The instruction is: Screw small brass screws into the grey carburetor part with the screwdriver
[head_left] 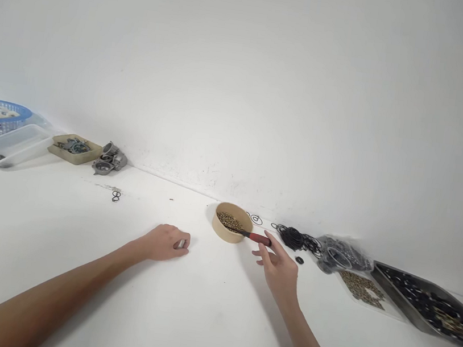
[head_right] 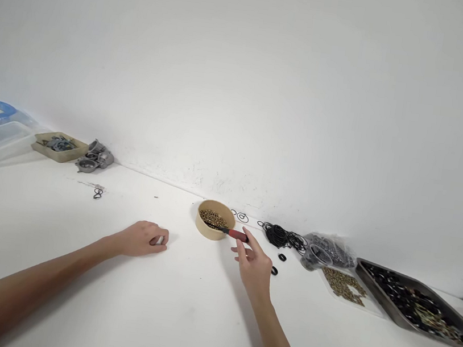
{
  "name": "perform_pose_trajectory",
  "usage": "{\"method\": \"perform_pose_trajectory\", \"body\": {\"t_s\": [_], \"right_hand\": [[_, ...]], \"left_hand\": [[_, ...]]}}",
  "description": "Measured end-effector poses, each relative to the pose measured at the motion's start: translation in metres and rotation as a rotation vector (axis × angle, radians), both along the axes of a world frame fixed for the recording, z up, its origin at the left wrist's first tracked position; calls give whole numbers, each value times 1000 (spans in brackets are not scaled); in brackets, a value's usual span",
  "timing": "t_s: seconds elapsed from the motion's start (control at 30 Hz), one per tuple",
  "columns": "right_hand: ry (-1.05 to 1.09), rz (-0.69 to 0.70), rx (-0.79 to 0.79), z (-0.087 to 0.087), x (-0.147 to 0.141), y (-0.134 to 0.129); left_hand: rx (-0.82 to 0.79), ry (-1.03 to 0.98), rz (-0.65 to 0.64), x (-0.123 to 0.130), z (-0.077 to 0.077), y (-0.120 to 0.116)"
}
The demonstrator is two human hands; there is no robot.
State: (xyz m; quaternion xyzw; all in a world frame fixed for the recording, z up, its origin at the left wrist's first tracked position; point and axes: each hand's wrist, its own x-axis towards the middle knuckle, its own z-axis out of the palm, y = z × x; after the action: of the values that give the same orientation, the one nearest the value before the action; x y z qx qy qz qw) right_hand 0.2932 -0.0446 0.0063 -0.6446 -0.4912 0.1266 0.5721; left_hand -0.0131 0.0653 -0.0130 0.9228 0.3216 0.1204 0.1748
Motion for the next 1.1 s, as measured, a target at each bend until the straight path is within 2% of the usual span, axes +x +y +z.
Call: {"method": "perform_pose_trajectory", "body": {"t_s": [0.33, 0.6, 0.93, 1.1], "right_hand": [[-116, 51, -130, -3, -2, 2], [-88, -21, 9, 2, 0, 0], [-144, 44, -30, -1, -5, -1], [-185, 32, -29, -1, -9, -1]], "left_hand": [[-5, 13, 2, 1, 3, -1], [-15, 14, 7, 1, 4, -2], [-6, 13, -1, 2, 4, -2], [-3, 9, -7, 1, 3, -1]]}}
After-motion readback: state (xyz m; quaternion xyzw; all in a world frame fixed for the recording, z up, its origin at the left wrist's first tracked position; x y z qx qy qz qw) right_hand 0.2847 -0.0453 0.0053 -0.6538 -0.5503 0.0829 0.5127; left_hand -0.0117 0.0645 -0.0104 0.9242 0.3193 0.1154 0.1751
